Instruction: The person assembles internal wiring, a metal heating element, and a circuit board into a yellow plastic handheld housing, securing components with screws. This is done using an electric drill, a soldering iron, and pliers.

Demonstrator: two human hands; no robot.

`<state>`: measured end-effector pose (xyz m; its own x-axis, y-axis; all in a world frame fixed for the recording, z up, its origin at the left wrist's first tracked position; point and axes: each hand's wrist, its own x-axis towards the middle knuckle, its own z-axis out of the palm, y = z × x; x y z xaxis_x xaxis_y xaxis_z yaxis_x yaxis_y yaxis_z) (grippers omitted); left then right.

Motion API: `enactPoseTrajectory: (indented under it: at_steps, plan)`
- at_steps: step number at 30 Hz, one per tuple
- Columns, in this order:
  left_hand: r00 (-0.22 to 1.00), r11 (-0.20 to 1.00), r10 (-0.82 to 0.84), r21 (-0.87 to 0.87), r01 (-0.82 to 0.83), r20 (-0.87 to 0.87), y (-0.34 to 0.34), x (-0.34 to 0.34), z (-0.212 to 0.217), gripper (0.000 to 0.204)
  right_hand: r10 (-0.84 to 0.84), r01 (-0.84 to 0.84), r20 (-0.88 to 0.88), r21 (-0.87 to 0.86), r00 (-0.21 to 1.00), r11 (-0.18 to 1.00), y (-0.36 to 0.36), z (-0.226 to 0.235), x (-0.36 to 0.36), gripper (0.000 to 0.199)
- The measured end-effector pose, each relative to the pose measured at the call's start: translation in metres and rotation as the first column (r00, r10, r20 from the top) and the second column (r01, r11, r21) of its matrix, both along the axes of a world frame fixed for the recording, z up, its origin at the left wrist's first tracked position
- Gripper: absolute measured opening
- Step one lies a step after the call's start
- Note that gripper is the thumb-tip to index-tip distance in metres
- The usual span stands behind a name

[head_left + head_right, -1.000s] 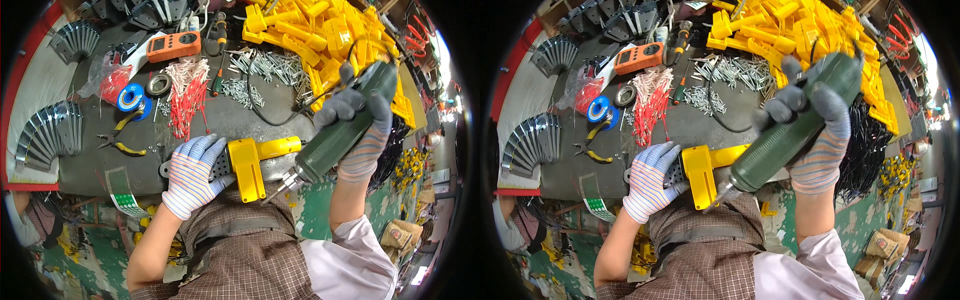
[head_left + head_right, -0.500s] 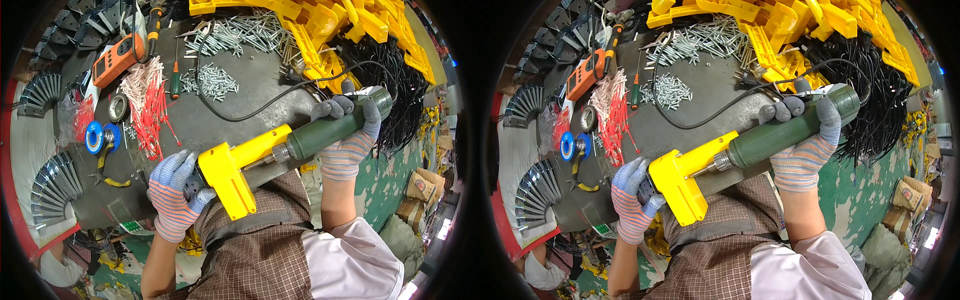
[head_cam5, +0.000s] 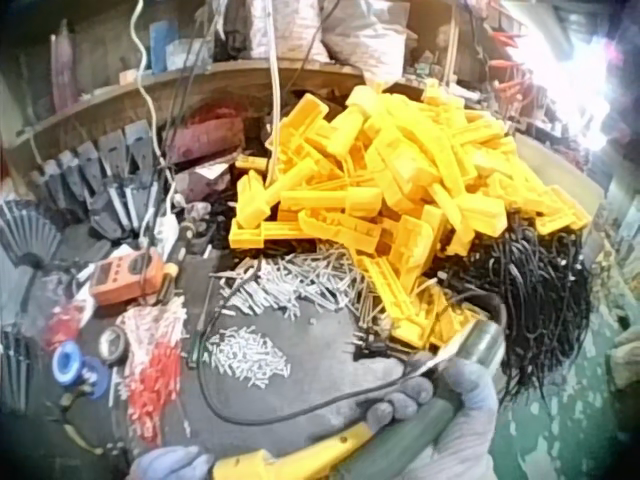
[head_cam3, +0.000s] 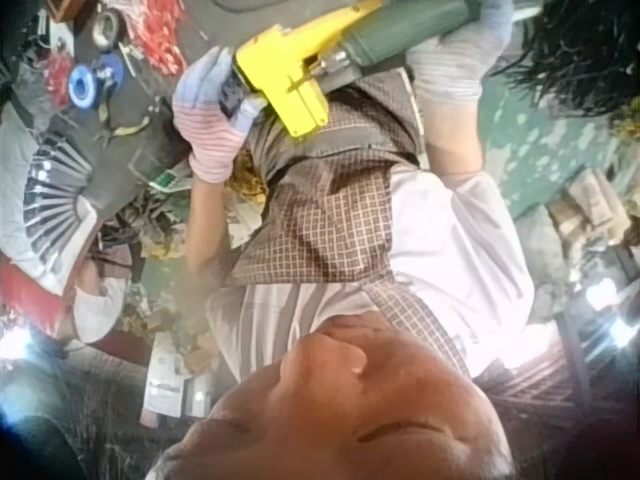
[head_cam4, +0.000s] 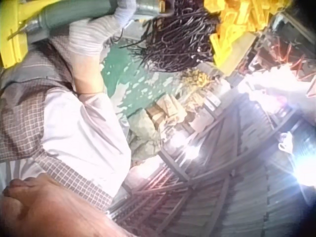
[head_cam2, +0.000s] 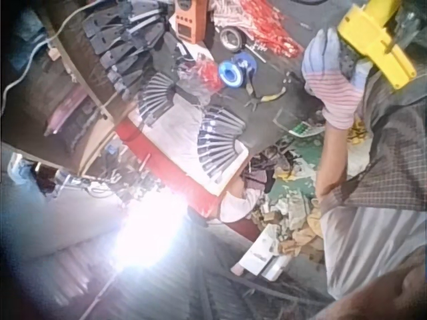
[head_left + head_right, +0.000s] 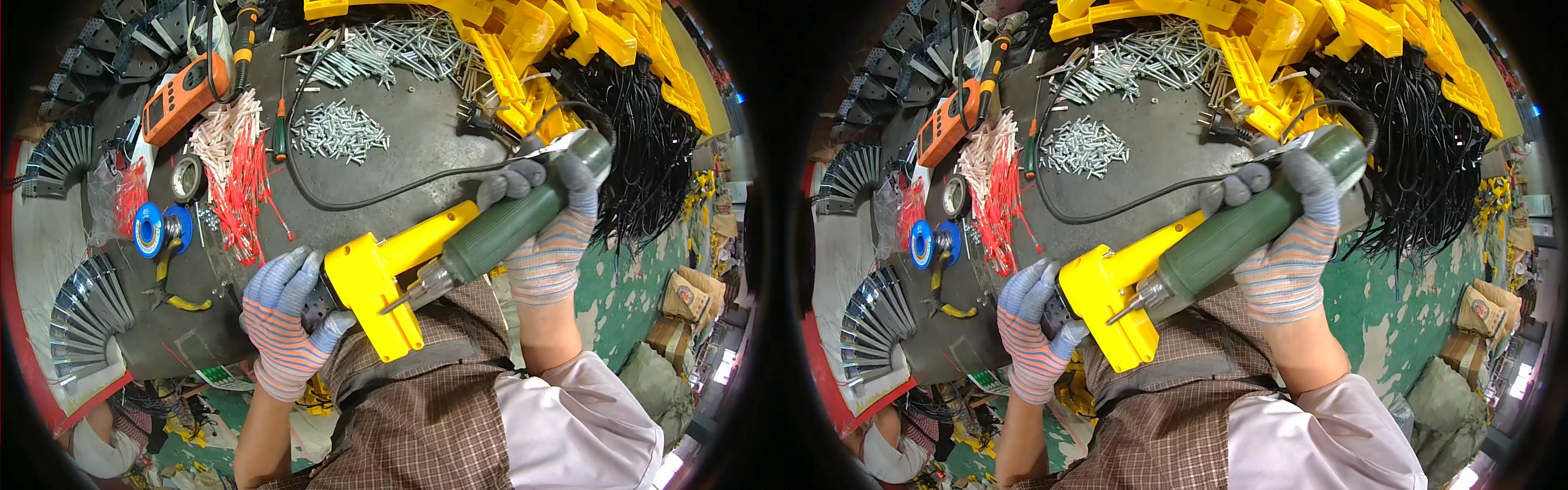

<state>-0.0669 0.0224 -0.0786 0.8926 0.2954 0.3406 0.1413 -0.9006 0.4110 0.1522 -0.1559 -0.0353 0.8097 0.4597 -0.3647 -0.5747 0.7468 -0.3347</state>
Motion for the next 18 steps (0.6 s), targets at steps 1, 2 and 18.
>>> enactPoseTrajectory:
  at_steps: [1,2,18]
  plan:
    - [1.0,1.0,0.0,-0.002,0.0,0.001,0.0,0.0,-0.001,0.068,0.007,-0.009,0.021,0.065,1.0,0.998,-0.002,0.002,0.004,0.032]
    - [1.0,1.0,0.004,-0.01,-0.004,0.009,-0.001,-0.001,-0.001,0.067,0.007,-0.008,0.022,0.062,1.0,0.998,-0.005,0.003,0.007,0.032]
    - [1.0,0.999,0.029,-0.046,-0.029,-0.007,-0.002,0.0,0.0,0.067,-0.041,0.037,0.131,0.034,0.991,0.999,-0.007,-0.002,0.016,0.031]
